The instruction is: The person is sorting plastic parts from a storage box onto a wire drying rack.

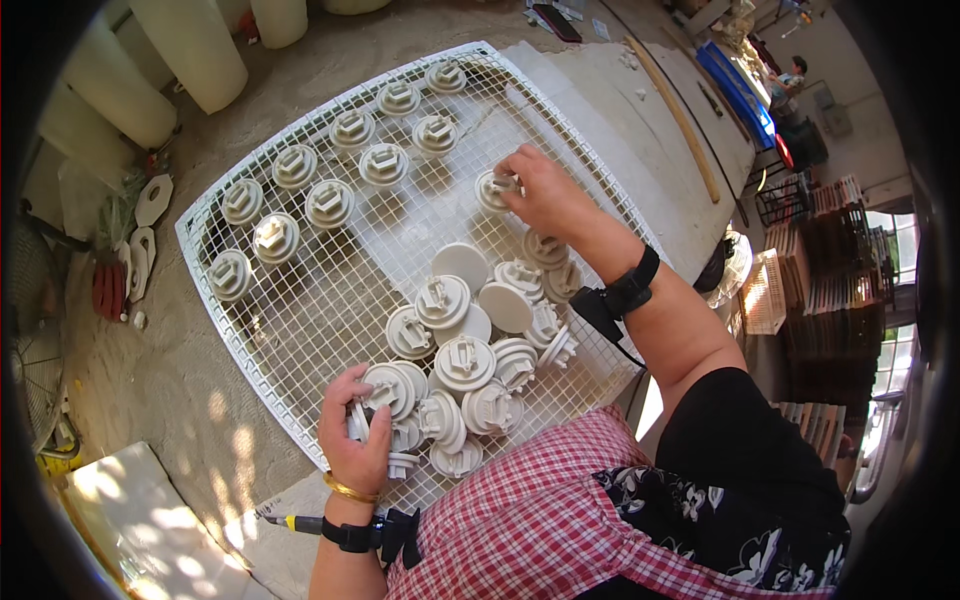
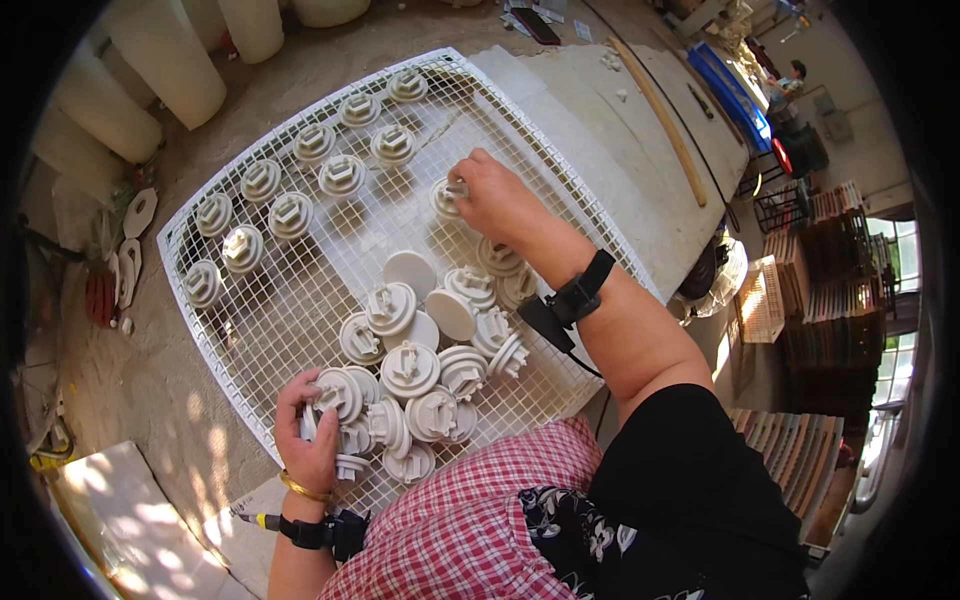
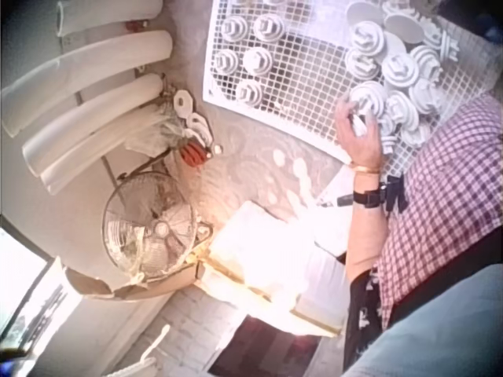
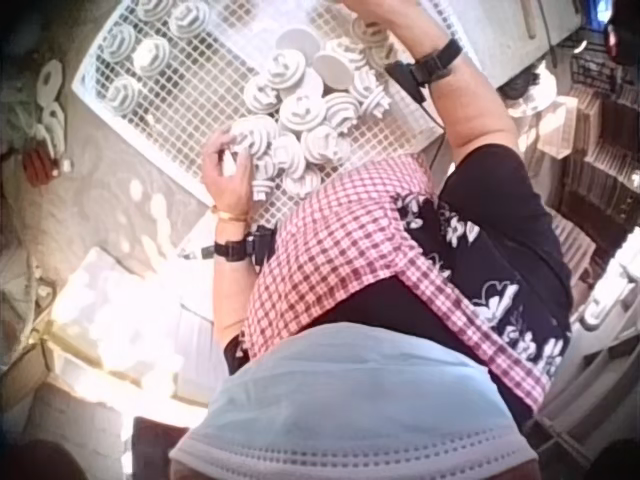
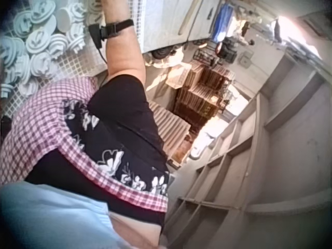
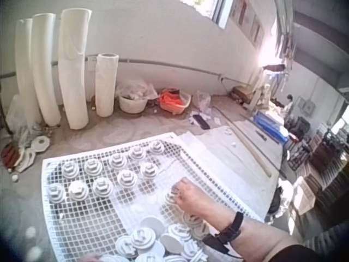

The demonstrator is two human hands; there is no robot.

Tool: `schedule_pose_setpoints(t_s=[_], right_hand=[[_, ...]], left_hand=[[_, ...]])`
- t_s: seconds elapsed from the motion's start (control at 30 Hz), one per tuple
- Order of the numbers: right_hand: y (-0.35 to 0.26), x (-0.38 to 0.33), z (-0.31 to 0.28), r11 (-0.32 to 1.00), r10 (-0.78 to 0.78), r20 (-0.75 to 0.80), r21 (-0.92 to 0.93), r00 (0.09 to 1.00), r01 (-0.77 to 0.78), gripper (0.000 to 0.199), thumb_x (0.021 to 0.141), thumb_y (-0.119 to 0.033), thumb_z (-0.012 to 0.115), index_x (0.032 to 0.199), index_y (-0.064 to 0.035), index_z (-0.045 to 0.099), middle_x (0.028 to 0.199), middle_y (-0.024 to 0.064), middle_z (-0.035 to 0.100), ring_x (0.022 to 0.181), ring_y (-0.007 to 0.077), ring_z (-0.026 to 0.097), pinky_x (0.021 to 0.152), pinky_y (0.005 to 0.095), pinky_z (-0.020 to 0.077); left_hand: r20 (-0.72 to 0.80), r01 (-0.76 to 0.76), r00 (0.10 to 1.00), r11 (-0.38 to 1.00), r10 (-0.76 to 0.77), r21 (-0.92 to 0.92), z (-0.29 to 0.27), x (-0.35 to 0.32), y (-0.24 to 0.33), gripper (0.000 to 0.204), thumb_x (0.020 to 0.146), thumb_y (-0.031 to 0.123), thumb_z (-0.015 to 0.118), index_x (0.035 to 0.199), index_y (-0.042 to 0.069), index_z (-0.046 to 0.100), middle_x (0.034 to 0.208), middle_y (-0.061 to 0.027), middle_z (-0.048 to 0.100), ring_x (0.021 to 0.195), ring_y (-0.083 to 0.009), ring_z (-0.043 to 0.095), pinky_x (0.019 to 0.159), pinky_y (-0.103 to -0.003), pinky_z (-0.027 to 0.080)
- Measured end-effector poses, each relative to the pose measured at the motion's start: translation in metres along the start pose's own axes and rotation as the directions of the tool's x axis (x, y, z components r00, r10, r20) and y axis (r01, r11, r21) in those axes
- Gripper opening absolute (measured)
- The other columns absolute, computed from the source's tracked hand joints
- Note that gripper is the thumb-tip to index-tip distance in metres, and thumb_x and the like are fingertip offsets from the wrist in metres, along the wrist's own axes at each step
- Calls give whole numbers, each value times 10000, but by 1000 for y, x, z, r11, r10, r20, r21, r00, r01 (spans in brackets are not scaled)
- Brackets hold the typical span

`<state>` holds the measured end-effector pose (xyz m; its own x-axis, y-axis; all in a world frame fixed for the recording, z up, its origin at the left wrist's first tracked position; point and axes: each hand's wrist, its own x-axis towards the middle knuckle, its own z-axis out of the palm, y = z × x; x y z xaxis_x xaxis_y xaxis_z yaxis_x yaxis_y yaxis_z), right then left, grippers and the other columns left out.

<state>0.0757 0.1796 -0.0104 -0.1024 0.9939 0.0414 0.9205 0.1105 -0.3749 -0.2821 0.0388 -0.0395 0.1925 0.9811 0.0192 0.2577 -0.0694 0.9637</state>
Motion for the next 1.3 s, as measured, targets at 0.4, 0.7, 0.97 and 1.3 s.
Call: schedule_pose_setpoints(t_s=[0.4,0.7,0.97,1.3], right_hand=[[7,2,-26,955,283,-22,101,959,-279,335,829,-138,677,1152,-81,606,1078,190,617,950,350,620,850,411,507],[29,23,-27,999,-51,142,3,989,51,278,811,-50,650,1081,-112,633,1068,119,583,1008,322,584,860,402,484],[38,100,-16,974,-18,-57,-228,998,5,271,841,-142,651,1107,-110,609,1097,112,574,1042,319,585,873,416,484],[44,116,-5,957,-23,25,-289,999,29,306,834,-169,673,1138,-164,637,1086,114,587,1051,313,596,876,429,485]], left_hand=[[-8,-18,1000,1000,18,-15,-1,1,0,306,753,12,660,1036,43,547,1199,-176,605,1101,-294,587,980,-386,438],[-11,-12,1000,1000,11,-16,0,0,0,302,752,12,664,1028,46,547,1195,-172,606,1096,-296,588,975,-384,440],[-20,5,1000,999,-5,-34,2,0,-1,300,751,16,661,1030,44,552,1190,-169,610,1088,-297,591,973,-386,441],[-17,-18,1000,999,19,42,-1,1,0,302,748,29,665,1030,44,560,1189,-168,615,1064,-287,603,951,-372,455]])
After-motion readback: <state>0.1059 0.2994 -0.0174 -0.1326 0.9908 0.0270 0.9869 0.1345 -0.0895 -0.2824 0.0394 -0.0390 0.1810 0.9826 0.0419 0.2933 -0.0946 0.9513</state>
